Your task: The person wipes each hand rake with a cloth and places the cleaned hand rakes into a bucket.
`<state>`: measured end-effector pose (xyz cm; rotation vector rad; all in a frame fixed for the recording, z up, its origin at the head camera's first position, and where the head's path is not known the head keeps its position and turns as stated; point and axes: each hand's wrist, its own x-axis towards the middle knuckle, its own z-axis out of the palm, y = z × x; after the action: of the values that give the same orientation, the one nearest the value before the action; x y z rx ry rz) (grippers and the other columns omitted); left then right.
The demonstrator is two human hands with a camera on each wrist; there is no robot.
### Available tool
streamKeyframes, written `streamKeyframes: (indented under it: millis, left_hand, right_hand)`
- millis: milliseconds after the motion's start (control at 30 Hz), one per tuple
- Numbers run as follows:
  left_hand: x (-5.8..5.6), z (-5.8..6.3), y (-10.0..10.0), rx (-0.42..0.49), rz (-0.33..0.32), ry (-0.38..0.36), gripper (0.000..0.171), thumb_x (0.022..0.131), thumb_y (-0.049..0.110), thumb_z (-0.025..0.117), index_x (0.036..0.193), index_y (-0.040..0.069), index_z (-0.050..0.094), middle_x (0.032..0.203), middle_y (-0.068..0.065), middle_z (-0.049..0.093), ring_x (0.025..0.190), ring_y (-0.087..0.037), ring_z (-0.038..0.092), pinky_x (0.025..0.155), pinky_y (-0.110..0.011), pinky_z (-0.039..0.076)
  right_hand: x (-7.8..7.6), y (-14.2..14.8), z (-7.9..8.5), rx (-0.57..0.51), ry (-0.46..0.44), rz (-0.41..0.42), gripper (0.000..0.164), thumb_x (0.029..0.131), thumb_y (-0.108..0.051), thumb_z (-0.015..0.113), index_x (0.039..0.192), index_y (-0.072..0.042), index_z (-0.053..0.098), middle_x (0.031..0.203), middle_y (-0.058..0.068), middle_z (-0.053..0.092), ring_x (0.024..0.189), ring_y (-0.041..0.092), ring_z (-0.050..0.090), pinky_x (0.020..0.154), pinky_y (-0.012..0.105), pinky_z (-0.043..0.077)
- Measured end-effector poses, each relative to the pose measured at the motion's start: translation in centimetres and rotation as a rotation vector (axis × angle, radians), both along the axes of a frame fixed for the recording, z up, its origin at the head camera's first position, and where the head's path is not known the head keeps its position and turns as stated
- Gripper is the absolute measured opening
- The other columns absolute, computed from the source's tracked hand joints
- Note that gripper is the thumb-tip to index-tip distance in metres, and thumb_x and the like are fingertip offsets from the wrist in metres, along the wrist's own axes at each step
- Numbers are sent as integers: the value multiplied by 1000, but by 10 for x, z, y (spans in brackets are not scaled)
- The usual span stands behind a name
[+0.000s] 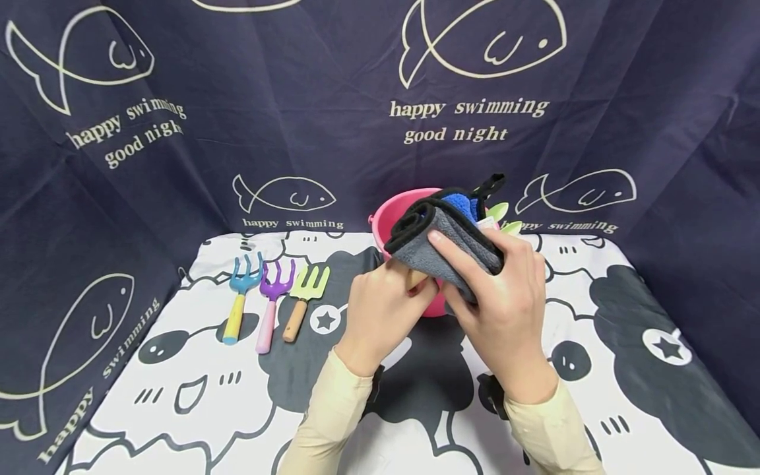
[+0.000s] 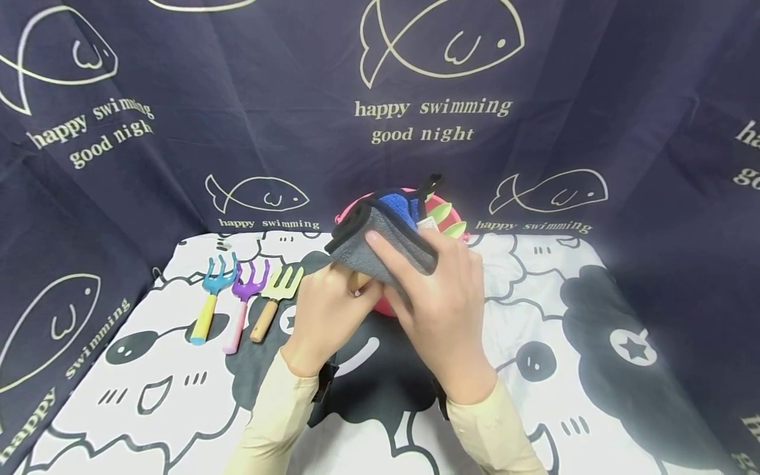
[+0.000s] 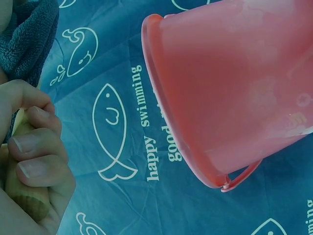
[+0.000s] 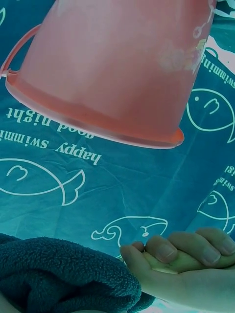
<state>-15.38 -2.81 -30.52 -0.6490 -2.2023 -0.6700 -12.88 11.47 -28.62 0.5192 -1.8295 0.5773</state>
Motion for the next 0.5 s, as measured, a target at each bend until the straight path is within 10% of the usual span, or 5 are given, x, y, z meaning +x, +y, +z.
streamKeyframes:
  millis: [500]
  left_hand:
    - [0,1,2,4,18,2,15,78,15,65,68,12,55,51,-1,49,40,-13,47,36,-31,42]
  right_hand:
    - [-1,3,1,-7,-11,-15,44,72,-5,70,113,-19,74,109,35,59,94,46,53,68,57,33]
